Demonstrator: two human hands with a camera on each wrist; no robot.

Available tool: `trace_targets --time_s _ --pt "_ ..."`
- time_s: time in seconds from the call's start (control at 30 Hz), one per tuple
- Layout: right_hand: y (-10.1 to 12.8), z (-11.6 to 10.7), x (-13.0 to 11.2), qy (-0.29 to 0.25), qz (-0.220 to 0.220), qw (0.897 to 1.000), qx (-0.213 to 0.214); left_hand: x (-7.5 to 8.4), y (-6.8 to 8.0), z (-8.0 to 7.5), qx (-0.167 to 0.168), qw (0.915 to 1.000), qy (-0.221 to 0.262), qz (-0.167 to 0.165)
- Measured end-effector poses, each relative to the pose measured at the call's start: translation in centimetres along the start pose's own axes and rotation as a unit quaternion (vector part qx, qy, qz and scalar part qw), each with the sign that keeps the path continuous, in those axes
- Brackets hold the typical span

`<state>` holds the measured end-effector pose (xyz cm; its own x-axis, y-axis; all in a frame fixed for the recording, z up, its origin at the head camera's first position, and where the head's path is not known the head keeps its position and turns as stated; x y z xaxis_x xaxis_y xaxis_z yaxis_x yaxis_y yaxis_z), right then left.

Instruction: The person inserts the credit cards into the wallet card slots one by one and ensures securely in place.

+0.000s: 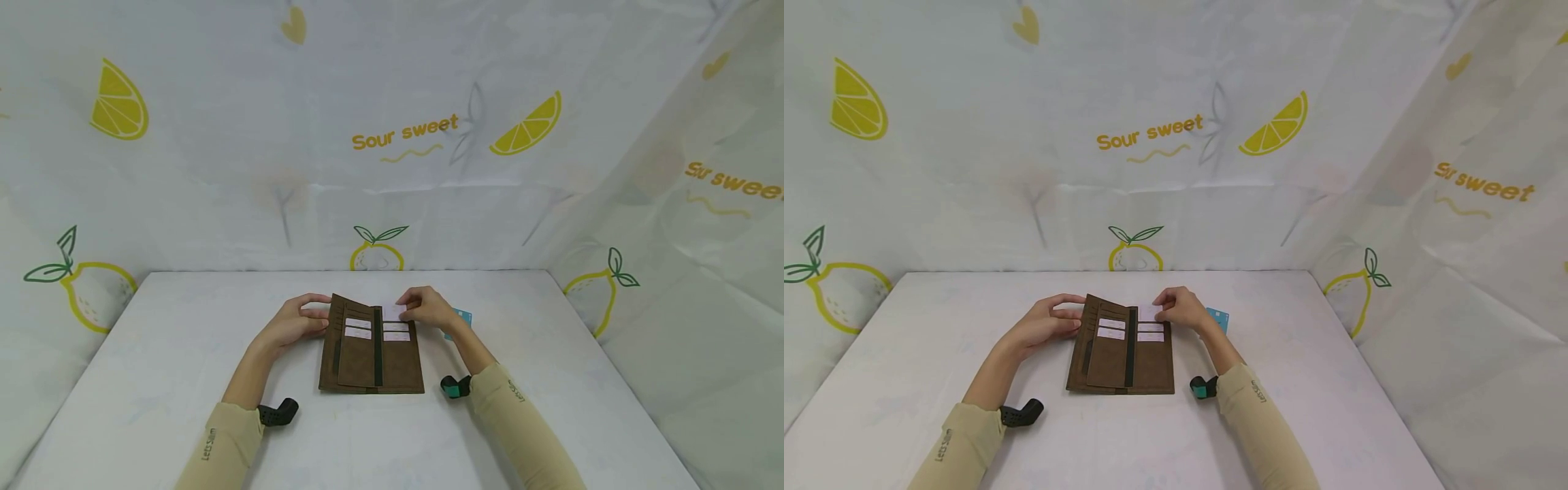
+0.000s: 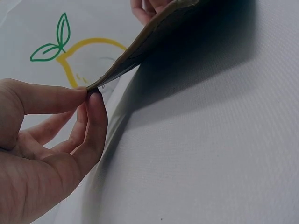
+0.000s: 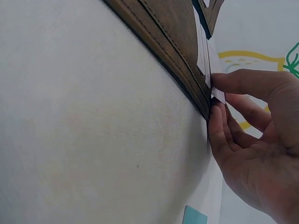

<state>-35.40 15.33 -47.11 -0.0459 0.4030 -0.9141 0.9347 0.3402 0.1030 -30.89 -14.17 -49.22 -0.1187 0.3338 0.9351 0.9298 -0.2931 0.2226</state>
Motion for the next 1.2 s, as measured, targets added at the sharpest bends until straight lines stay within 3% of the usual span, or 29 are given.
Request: trace_targets --time_s 0.83,1.03,1.2 --pt "0.0 -0.2 0.3 0.038 -0.011 0.999 -0.011 0.3 0.3 0.2 -0.001 0.9999 -0.012 0.009" --pt "0.7 -0.9 1.0 0.026 -0.022 0.999 0.013 0.3 0.4 0.2 -0.003 0.9999 -0.012 0.008" --pt "1.8 -2.6 1.5 0.024 -0.020 0.998 0.058 0.3 0.3 0.2 -0.004 0.9999 -0.006 0.007"
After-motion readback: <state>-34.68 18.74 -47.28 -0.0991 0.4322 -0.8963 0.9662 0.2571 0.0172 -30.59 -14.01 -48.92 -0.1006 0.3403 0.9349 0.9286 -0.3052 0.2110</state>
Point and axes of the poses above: each hand's wrist, its own y-axis away from the middle knuckle, its own z-axis out of the palm, x = y × z, the point moved 6 cm from there along -y, towards the middle knuckle, and after that the axes turned 14 degrees about -y, right-handed, at the moved point
